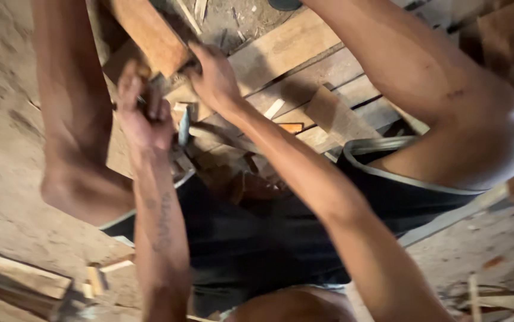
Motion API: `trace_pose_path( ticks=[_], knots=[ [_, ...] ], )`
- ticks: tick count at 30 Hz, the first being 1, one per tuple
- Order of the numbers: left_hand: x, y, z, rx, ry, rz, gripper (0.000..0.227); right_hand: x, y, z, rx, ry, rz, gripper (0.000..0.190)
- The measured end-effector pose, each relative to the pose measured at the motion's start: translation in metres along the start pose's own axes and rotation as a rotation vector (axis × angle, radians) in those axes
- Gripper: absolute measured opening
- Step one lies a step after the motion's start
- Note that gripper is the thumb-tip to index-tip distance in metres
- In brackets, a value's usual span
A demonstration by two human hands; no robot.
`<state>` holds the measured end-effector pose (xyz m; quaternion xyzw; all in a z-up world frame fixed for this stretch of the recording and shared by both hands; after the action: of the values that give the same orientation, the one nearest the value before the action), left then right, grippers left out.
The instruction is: The person aligns wooden boards and joins wooden pieces together by hammering them with a hammer.
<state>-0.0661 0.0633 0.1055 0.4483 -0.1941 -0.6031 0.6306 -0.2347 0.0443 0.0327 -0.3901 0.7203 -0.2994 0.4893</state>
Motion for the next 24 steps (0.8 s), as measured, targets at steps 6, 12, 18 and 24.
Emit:
trace_pose_path(
  ticks=[6, 12, 18, 24],
  knots=[
    [0.056, -0.005, -0.043, 0.453, 0.058, 0.196, 0.018, -0.119, 0.058, -0.018, -0.855, -0.469, -0.216, 0.049],
    [0.089, 0.002, -0.012, 1.005, -0.313, 0.804, 0.010, -0.124, 0.040, -0.046, -0.907, -0.656, 0.117, 0.045],
    [0.103, 0.002, -0.012, 1.046, -0.338, 0.805, 0.005, -0.116, -0.030, -0.104, -0.833, -0.416, 0.107, 0.040],
    [0.108, -0.009, -0.025, 0.852, -0.342, 0.855, 0.009, -0.099, -0.072, -0.102, -0.451, -0.409, 0.079, 0.060]
  ],
)
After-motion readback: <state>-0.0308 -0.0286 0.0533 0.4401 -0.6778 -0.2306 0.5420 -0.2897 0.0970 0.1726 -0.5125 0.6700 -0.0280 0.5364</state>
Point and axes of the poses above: each hand's wrist, its own x-axis towards the middle knuckle, its own z-axis out of the palm, y = z × x, the point moved 7 cm from there along x, towards the middle knuckle, and after that the axes turned 15 degrees about z, right-handed, at the moved point
